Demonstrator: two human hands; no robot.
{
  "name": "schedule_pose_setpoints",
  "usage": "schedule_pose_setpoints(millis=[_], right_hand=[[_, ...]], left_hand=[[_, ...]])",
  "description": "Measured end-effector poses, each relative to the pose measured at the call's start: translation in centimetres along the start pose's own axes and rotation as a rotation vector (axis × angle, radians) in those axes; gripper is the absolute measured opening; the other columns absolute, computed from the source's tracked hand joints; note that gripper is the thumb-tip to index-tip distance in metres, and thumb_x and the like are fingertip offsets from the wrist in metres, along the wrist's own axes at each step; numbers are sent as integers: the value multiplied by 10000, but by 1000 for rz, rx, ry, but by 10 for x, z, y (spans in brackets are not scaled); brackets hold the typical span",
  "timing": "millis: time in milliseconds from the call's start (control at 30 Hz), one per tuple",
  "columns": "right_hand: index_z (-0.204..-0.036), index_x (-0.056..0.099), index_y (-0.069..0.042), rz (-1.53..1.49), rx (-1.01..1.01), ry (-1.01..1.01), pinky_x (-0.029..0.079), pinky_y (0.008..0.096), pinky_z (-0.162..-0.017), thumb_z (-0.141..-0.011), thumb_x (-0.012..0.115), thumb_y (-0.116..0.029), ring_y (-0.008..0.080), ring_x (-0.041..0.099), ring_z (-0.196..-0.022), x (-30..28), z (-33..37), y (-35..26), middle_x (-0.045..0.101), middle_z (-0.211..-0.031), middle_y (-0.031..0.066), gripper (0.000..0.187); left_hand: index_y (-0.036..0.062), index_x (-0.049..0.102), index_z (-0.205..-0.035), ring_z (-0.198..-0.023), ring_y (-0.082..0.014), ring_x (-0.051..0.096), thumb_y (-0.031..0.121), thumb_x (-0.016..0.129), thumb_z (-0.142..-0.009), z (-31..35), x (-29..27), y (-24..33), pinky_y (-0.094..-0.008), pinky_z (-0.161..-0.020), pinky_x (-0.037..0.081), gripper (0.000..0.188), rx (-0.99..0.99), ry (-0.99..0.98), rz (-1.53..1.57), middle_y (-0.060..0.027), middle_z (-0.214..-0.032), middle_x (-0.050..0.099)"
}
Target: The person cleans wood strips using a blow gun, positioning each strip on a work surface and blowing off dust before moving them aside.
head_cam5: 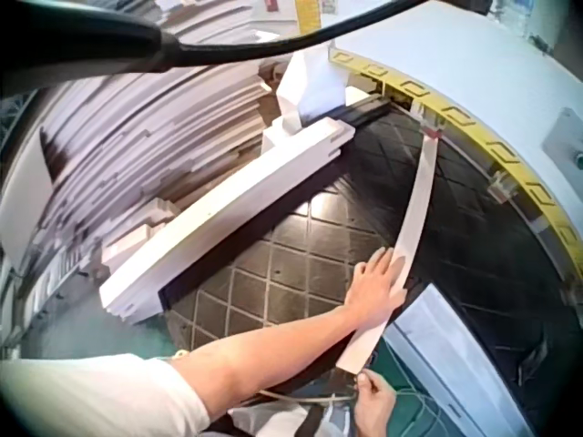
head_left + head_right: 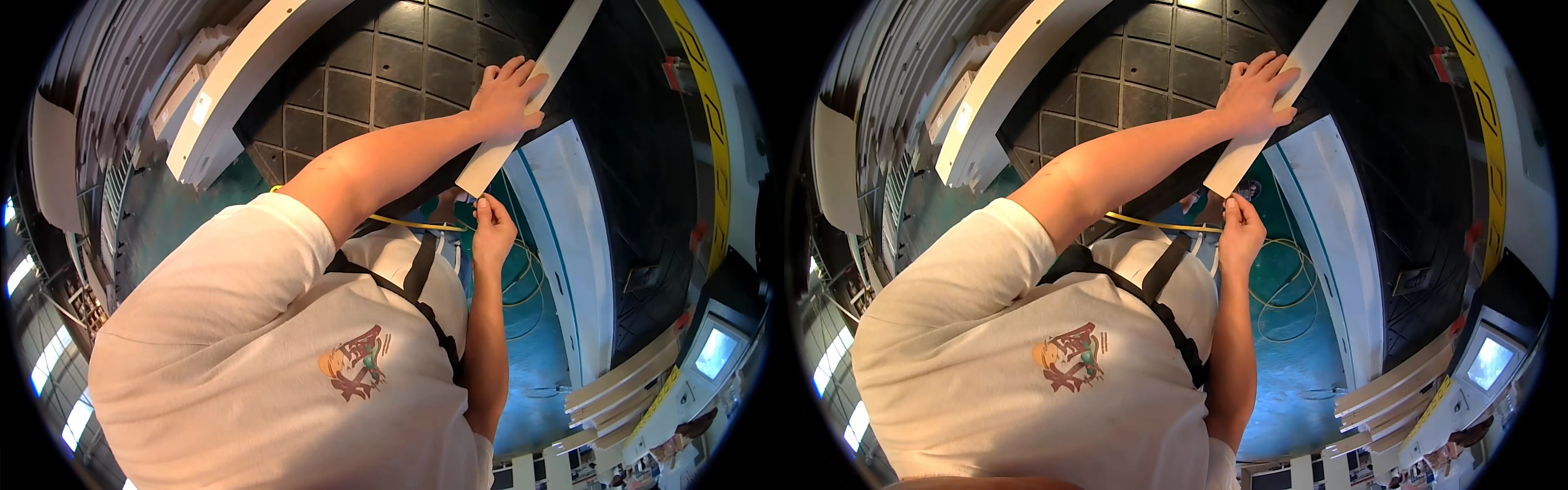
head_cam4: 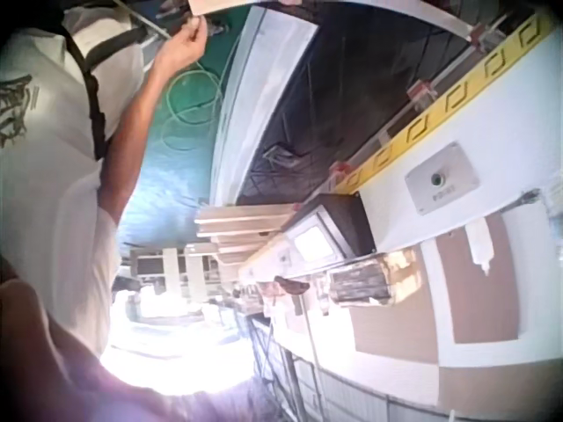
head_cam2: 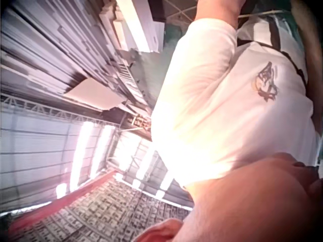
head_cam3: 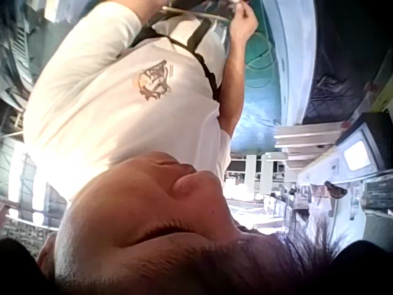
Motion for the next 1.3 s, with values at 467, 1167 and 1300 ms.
schedule_pose_setpoints(millis=[467, 1167, 1300], right_hand=[[-1079, 764, 23, 331, 35, -48, 554, 345, -824, -957, 720, -167, 219, 719, -856, -18, 24, 29, 773, -963, 153, 230], [-1070, 768, 63, 228, 72, -77, 535, 260, -700, -974, 717, -148, 104, 655, -741, -10, -6, -33, 739, -846, 77, 237], [-999, 759, 61, 296, 27, -54, 512, 291, -667, -941, 717, -130, 128, 645, -684, 0, -3, -41, 712, -755, 88, 204]], left_hand=[[169, 551, -1466, -1534, -313, 322, 423, 721, -860, 3, -4, 0, -462, -1174, 274, 679, -19, 14, -14, -171, -1605, 451], [196, 583, -1443, -1533, -307, 328, 431, 727, -851, 0, 0, 0, -470, -1164, 287, 653, -4, 27, -23, -162, -1605, 457], [196, 593, -1425, -1524, -308, 346, 429, 732, -845, 3, 1, 0, -465, -1164, 283, 641, -22, 48, 37, -146, -1592, 479]])
Point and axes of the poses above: each hand's wrist, its own z-axis away from the middle knuckle, its own x-axis out of the palm, y = z × x, the point moved 6 cm from there along -z, towards the middle knuckle
